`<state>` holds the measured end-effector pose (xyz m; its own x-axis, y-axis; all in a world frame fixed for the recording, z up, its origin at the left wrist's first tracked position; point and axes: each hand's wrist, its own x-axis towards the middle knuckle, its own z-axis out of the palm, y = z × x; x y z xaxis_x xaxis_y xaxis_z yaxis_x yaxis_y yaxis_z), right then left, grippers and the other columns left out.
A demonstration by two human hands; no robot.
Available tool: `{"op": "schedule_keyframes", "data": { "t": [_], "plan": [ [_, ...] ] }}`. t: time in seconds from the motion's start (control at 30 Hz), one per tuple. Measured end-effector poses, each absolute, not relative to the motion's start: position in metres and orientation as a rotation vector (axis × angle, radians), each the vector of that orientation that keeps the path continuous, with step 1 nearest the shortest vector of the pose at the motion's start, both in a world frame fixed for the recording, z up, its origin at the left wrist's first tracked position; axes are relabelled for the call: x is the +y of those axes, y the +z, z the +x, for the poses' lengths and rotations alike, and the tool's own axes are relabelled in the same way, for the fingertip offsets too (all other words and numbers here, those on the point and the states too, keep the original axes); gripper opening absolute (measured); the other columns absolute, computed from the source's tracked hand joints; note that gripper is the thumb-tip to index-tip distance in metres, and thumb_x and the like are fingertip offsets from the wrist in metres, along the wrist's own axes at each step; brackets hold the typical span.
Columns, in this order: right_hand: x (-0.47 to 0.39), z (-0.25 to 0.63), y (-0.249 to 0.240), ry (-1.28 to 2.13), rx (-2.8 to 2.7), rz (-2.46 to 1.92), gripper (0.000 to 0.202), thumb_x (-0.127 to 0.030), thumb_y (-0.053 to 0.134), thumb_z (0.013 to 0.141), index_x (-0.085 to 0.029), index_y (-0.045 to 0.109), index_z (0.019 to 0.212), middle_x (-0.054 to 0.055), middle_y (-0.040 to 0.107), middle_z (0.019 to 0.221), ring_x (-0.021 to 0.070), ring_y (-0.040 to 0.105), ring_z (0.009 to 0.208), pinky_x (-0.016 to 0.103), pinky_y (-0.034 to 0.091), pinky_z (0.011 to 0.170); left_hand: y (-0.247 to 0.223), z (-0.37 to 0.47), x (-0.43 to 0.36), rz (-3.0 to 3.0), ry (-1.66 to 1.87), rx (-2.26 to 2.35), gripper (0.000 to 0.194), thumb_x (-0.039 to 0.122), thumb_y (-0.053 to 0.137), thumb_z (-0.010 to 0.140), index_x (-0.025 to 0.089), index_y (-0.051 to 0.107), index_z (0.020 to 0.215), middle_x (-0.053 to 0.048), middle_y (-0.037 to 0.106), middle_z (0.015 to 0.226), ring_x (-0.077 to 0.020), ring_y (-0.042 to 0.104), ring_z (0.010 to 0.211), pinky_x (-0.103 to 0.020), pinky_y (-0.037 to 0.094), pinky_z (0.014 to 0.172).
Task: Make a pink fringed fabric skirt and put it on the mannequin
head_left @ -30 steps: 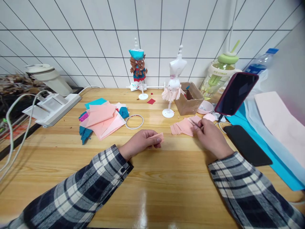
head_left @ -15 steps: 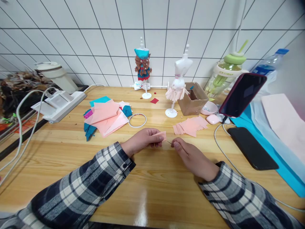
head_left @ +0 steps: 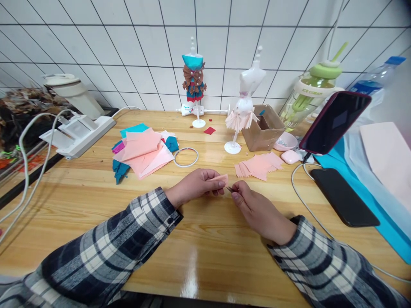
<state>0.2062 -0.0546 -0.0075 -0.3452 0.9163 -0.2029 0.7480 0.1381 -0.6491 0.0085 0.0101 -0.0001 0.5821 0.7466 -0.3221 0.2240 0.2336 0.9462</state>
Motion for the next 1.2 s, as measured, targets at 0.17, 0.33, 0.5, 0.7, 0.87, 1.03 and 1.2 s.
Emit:
{"op": "schedule_keyframes", "data": {
  "t": [0.17,0.33,0.5,0.7,0.87,1.03,1.2],
  "plan": [
    [-0.0546,0.2064,-0.0072,1.022,-2.16,-1.632,0.021,-0.038,0.026,0.099,-0.023,0.04,0.101,0.002,0.06,0.079,0.0189,0.056,0.07,0.029,0.036,0.063,0.0,0.0097,0.0083,1.339,0.496,0.949,0.037,0.052,0.065,0.076,0.015,0.061,0.075,-0.001,0.065,0.072,-0.0105,0.054,0.063,-0.022,0.037,0.059],
    [-0.0542,0.2054,-0.0089,1.012,-2.111,-1.627,0.022,-0.04,0.026,0.098,-0.023,0.04,0.1,0.001,0.057,0.077,0.0181,0.054,0.067,0.029,0.036,0.062,-0.0024,0.0127,0.0056,1.356,0.514,0.961,0.034,0.048,0.067,0.076,0.014,0.062,0.075,0.0,0.065,0.07,-0.0099,0.054,0.062,-0.022,0.04,0.061],
    [-0.0528,0.2057,-0.0109,1.011,-2.079,-1.616,0.021,-0.038,0.028,0.098,-0.022,0.042,0.101,0.002,0.059,0.08,0.0188,0.056,0.071,0.03,0.038,0.064,-0.0053,0.0141,0.0049,1.391,0.539,0.976,0.035,0.048,0.068,0.075,0.014,0.064,0.079,-0.002,0.067,0.074,-0.0113,0.056,0.064,-0.024,0.043,0.063],
    [-0.0515,0.2068,-0.0124,1.011,-2.09,-1.605,0.019,-0.035,0.029,0.098,-0.022,0.042,0.1,0.003,0.06,0.081,0.0189,0.056,0.072,0.03,0.039,0.067,-0.0035,0.0135,0.0052,1.425,0.509,1.004,0.036,0.051,0.066,0.076,0.015,0.063,0.077,-0.002,0.066,0.071,-0.0107,0.055,0.062,-0.022,0.041,0.059],
    [-0.0507,0.2079,-0.0129,1.006,-2.099,-1.592,0.017,-0.035,0.029,0.098,-0.023,0.042,0.097,0.001,0.058,0.078,0.0184,0.055,0.07,0.03,0.039,0.066,0.0001,0.0143,0.0041,1.423,0.505,1.023,0.037,0.051,0.067,0.074,0.015,0.063,0.075,-0.001,0.066,0.07,-0.0104,0.054,0.061,-0.022,0.041,0.058],
    [-0.0498,0.2081,-0.0137,1.047,-2.083,-1.559,0.014,-0.034,0.031,0.097,-0.023,0.04,0.095,0.0,0.056,0.078,0.0177,0.053,0.07,0.029,0.038,0.065,-0.0023,0.0135,0.0051,1.42,0.511,0.992,0.037,0.051,0.065,0.076,0.015,0.063,0.077,-0.001,0.066,0.072,-0.0104,0.054,0.062,-0.022,0.041,0.06],
    [-0.0476,0.2148,-0.0093,1.1,-2.115,-1.537,0.017,-0.037,0.033,0.096,-0.023,0.041,0.091,0.0,0.056,0.078,0.0172,0.053,0.071,0.029,0.038,0.064,-0.0051,0.0093,0.0086,1.404,0.505,0.976,0.038,0.052,0.064,0.076,0.015,0.063,0.081,-0.002,0.065,0.074,-0.0117,0.055,0.065,-0.022,0.04,0.058]
  ]
}}
